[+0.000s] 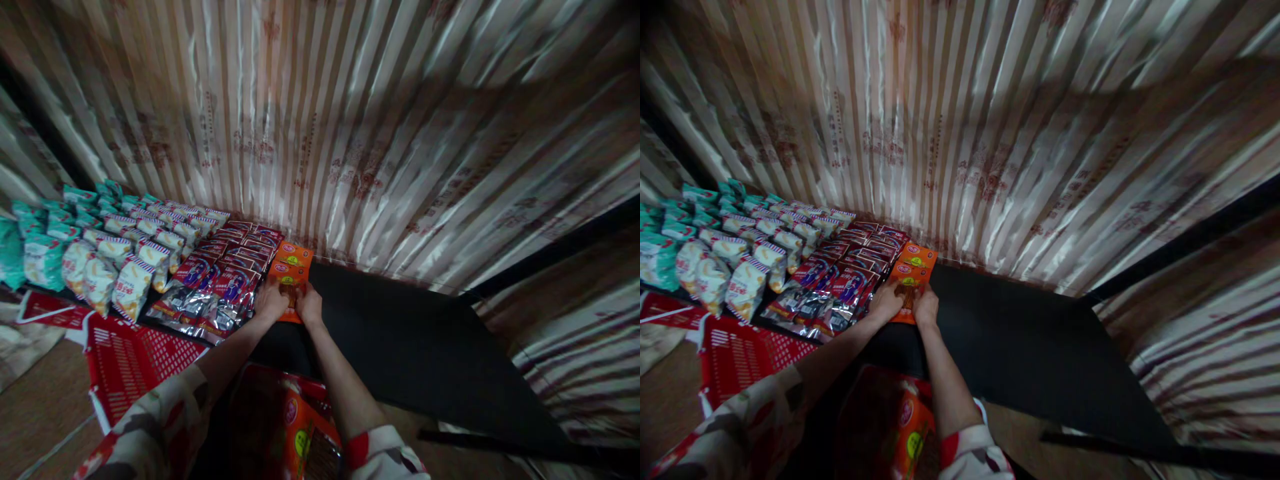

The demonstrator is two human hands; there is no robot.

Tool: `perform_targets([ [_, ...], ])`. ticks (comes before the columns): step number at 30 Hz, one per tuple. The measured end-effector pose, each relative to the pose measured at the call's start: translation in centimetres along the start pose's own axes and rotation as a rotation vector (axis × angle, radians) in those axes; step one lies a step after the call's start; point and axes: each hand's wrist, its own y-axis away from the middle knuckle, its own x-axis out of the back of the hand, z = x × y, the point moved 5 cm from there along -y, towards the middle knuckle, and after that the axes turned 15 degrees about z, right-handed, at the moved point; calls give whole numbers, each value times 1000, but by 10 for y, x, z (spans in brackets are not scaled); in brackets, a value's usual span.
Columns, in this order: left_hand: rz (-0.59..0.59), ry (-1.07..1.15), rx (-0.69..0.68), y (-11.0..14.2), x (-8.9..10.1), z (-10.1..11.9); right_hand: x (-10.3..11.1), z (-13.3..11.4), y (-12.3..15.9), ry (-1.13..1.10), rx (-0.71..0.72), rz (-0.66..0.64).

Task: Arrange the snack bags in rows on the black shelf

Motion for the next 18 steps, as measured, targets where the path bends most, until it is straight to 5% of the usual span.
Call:
perform_targets([
  [18, -3, -200, -238, -25, -22, 13, -17, 3, -35, 32, -11, -29],
])
